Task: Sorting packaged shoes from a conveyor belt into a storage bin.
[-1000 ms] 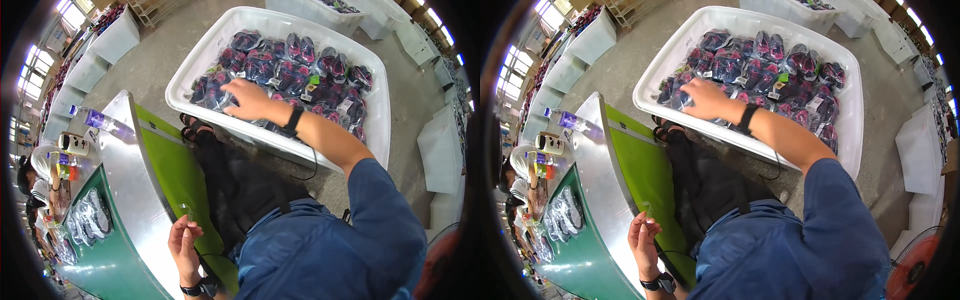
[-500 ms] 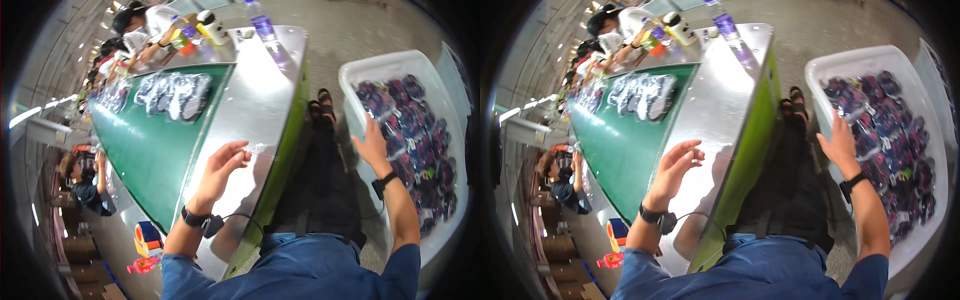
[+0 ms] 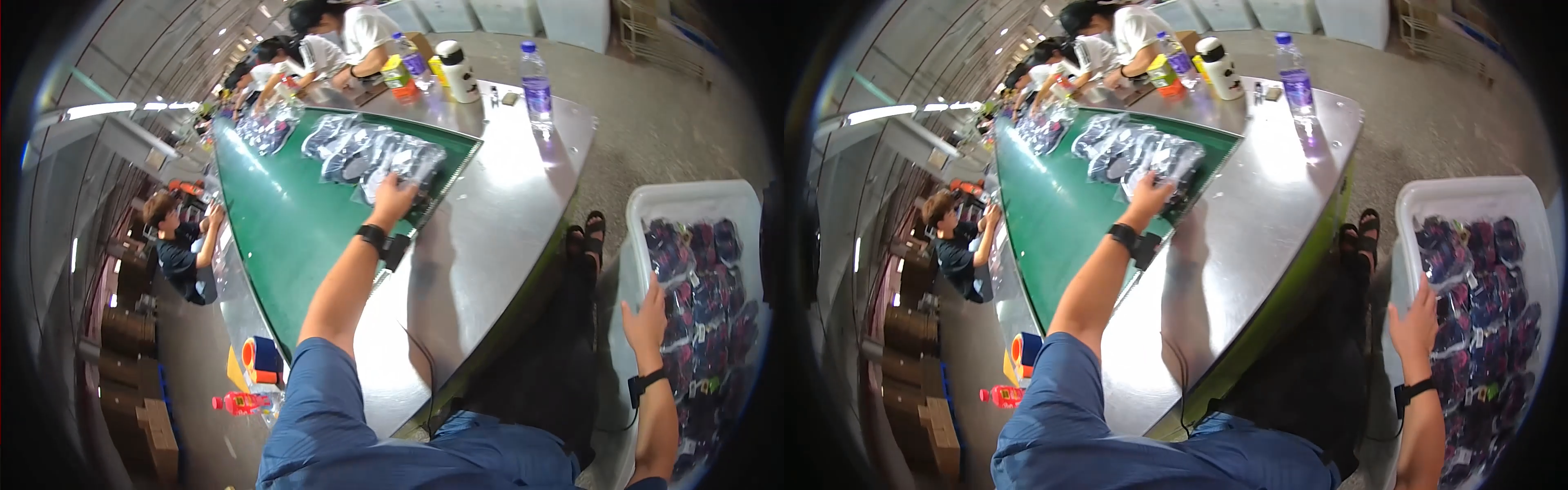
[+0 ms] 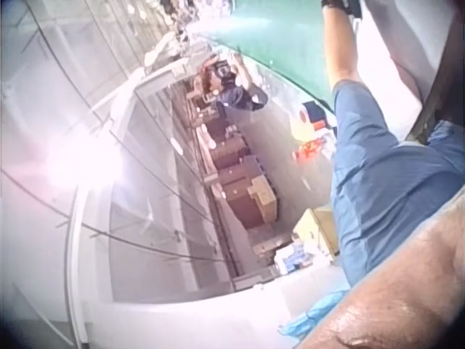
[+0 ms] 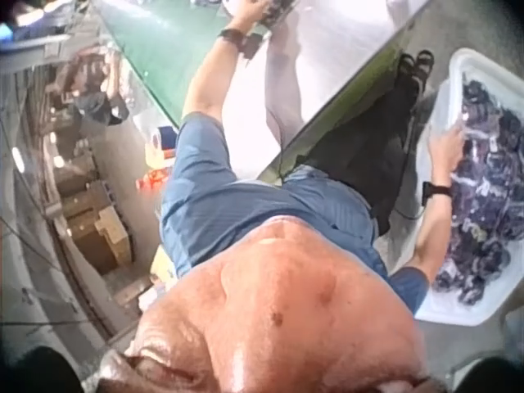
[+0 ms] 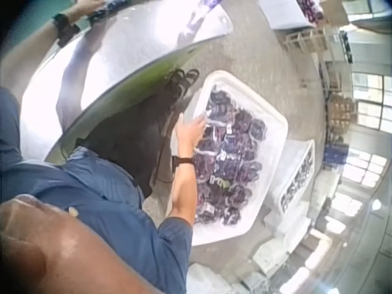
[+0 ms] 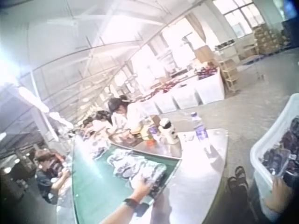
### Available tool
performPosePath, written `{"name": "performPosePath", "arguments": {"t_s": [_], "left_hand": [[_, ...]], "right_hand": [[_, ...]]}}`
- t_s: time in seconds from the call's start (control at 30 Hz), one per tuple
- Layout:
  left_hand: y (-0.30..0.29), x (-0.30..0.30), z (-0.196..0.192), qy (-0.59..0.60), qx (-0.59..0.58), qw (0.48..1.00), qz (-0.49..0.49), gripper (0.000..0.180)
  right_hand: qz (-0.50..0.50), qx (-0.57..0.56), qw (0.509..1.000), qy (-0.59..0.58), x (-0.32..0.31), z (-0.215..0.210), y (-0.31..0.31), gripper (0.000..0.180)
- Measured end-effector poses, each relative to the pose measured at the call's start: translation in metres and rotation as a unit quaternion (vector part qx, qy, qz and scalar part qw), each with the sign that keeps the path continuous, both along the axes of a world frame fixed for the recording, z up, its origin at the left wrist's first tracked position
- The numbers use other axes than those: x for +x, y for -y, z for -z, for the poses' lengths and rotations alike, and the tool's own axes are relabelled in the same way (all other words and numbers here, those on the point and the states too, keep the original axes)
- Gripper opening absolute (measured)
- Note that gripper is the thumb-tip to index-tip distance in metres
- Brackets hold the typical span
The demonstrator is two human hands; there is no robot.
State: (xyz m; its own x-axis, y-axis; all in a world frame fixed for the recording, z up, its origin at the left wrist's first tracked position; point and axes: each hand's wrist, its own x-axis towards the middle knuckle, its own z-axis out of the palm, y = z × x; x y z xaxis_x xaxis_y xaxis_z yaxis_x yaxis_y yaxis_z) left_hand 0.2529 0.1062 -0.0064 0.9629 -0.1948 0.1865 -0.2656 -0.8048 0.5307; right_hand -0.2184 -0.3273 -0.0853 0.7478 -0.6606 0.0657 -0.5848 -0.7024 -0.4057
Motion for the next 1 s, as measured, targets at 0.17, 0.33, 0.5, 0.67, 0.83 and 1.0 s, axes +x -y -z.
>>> {"name": "performPosePath", "arguments": {"t_s": [0.17,0.33,0.5,0.67,0.83,1.0], "left_hand": [[-0.004,-0.075,0.003,0.167,0.057,0.981,0.082,0.073],[-0.004,-0.153,-0.01,0.14,0.048,0.976,0.16,0.074],[-0.024,-0.191,-0.009,-0.219,-0.334,0.907,0.13,0.063],[-0.038,-0.187,-0.037,-0.399,-0.731,0.553,0.009,0.119],[-0.046,-0.139,-0.018,-0.362,-0.701,0.61,0.067,0.08],[-0.023,-0.118,-0.025,-0.33,-0.634,0.699,-0.026,0.053]], "right_hand": [[-0.008,-0.002,1.0,-0.014,0.006,-0.007,-0.006,0.097],[-0.006,-0.025,1.0,-0.006,0.003,-0.004,-0.002,0.097],[-0.023,-0.035,0.999,-0.001,0.0,0.001,0.001,0.097],[-0.016,-0.037,0.999,-0.006,-0.003,0.004,0.002,0.096],[-0.011,-0.038,0.999,-0.011,0.002,-0.006,-0.003,0.095],[-0.021,-0.063,0.998,0.003,0.004,-0.005,-0.003,0.094]]}}
